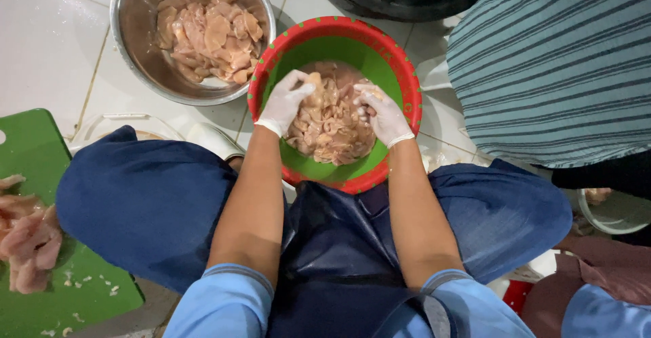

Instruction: A person wearing gloves is seated on the floor cleaning and inspecting raw chicken pieces in a red plastic bowl.

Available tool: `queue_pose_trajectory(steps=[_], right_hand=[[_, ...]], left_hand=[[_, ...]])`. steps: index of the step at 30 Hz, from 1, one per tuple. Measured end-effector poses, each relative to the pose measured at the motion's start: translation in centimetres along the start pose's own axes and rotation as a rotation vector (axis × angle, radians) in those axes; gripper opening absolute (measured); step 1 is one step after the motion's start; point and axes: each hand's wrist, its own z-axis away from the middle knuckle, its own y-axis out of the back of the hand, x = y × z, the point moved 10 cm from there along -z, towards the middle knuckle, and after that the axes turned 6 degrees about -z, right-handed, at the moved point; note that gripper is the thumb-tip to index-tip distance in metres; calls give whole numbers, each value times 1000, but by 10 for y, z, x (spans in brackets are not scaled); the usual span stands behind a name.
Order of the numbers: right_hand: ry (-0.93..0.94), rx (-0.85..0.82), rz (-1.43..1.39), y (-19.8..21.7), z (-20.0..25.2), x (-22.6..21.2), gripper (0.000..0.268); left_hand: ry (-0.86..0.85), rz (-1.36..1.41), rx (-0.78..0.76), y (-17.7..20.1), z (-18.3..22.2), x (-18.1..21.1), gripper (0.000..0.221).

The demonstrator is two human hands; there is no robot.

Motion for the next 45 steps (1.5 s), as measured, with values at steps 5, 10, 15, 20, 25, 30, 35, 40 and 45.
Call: queue_pose_trajectory(steps=[5, 10, 15, 20, 25, 30, 35, 40, 45], right_hand=[[-80, -160, -329, -21, 9, -1, 43], [-119, -224, -539, -31, 12, -2, 47], [31, -192, -326, -1, -17, 22, 46], [44, -67, -159, 31, -49, 53, 23], [128, -75, 187, -7, -29, 18, 24], [104, -164, 233, -45, -7, -13, 41], [82, -147, 207, -39, -11, -6, 39], [57, -154, 221, -44, -18, -2, 36], [84, -122, 315, -13, -64, 29, 34]], left_hand=[[-118, 106, 295, 50, -33, -22, 13], [-195, 705, 639, 104, -27, -27, 32], [-76, 506, 645, 73, -5, -15, 43], [-136, 175, 331, 2, -2, -23, 26], [150, 73, -91, -75, -6, -82, 36], [208, 253, 84, -47, -12, -83, 16], [134, 67, 120, -23, -15, -64, 20], [192, -218, -17, -27, -11, -90, 26], [327, -129, -6, -22, -10, -108, 29]])
